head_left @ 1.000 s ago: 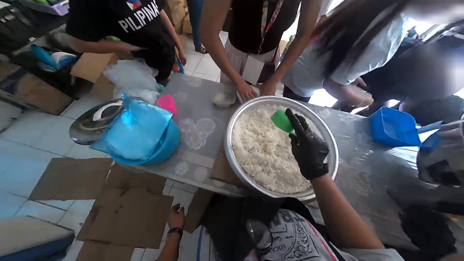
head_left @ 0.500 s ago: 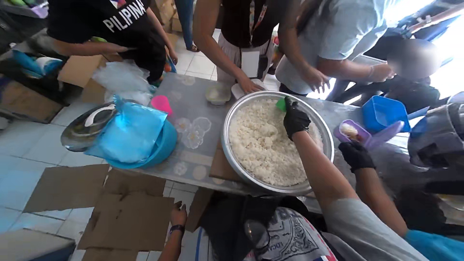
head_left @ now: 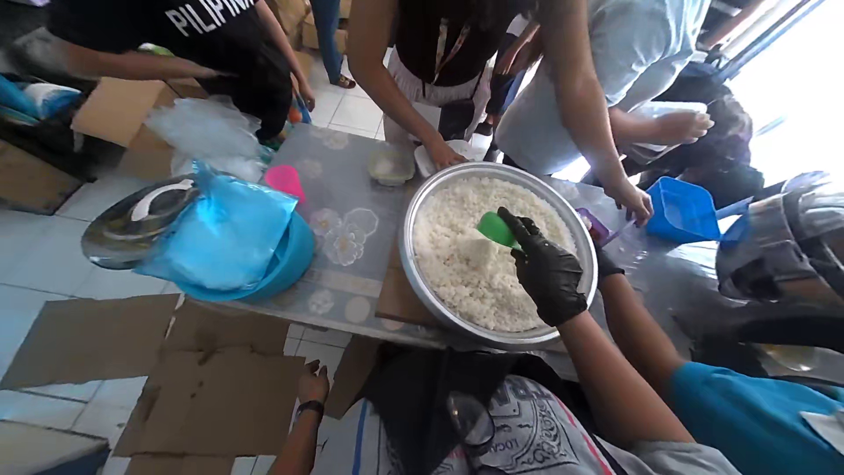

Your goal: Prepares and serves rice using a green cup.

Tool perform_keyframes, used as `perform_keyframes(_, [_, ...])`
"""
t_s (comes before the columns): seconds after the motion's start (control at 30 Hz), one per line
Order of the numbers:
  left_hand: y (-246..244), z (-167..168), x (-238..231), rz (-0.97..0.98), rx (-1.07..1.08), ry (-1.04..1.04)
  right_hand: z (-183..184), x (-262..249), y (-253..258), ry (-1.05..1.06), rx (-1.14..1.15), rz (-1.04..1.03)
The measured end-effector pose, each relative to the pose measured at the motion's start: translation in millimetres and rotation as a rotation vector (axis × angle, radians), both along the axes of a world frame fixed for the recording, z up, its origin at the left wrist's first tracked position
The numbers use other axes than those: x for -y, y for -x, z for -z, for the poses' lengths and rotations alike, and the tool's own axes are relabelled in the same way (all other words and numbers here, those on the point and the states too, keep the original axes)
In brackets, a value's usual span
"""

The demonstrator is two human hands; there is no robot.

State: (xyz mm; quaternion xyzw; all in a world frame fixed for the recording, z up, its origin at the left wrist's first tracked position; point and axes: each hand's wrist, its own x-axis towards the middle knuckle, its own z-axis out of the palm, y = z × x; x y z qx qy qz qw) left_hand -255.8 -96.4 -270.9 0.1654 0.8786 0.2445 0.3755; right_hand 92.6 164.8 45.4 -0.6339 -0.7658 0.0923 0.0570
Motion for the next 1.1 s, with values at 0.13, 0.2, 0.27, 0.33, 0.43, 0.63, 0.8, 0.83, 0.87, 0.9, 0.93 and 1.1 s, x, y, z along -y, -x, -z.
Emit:
perform_keyframes(0.13, [-3, -13, -9, 0.041, -0.016, 0.018, -1, -18, 33, 0.032, -0.021, -0.204])
perform_keyframes(0.2, [-4, -17, -13, 0.054, -0.005, 0.012, 8, -39, 63, 0.057, 0.012, -0.271])
perform_keyframes(0.27, [-5, -21, -14, 0.072, 0.001, 0.016, 20, -54, 90, 0.100, 0.050, -0.287])
perform_keyframes(0.33, [-4, -22, -13, 0.078, -0.001, 0.006, 27, -58, 103, 0.170, 0.100, -0.318])
perform_keyframes(0.43, [-3, -9, -5, 0.074, 0.011, -0.001, 29, -44, 83, 0.171, 0.167, -0.553])
perform_keyframes(0.63, [3, 0, 9, 0.046, 0.001, 0.004, 21, -40, 15, 0.022, 0.139, -0.912])
perform_keyframes(0.8, [2, -5, 13, -0.007, -0.003, 0.003, 5, -43, 3, -0.066, 0.187, -0.741])
perform_keyframes(0.83, [-1, -6, 14, -0.015, -0.008, 0.006, 6, -39, 5, -0.103, 0.172, -0.702])
perform_keyframes(0.87, [-3, -8, 15, -0.018, -0.014, 0.011, 9, -33, 6, -0.136, 0.147, -0.659])
perform_keyframes(0.9, [-4, -9, 16, -0.019, -0.013, 0.013, 10, -27, 6, -0.152, 0.125, -0.612])
perform_keyframes(0.93, [-6, -7, 17, -0.018, -0.012, 0.010, 8, -20, 3, -0.146, 0.121, -0.551])
perform_keyframes(1.1, [-18, 0, 25, -0.014, 0.014, 0.044, -3, 20, -34, 0.008, 0.214, -0.363])
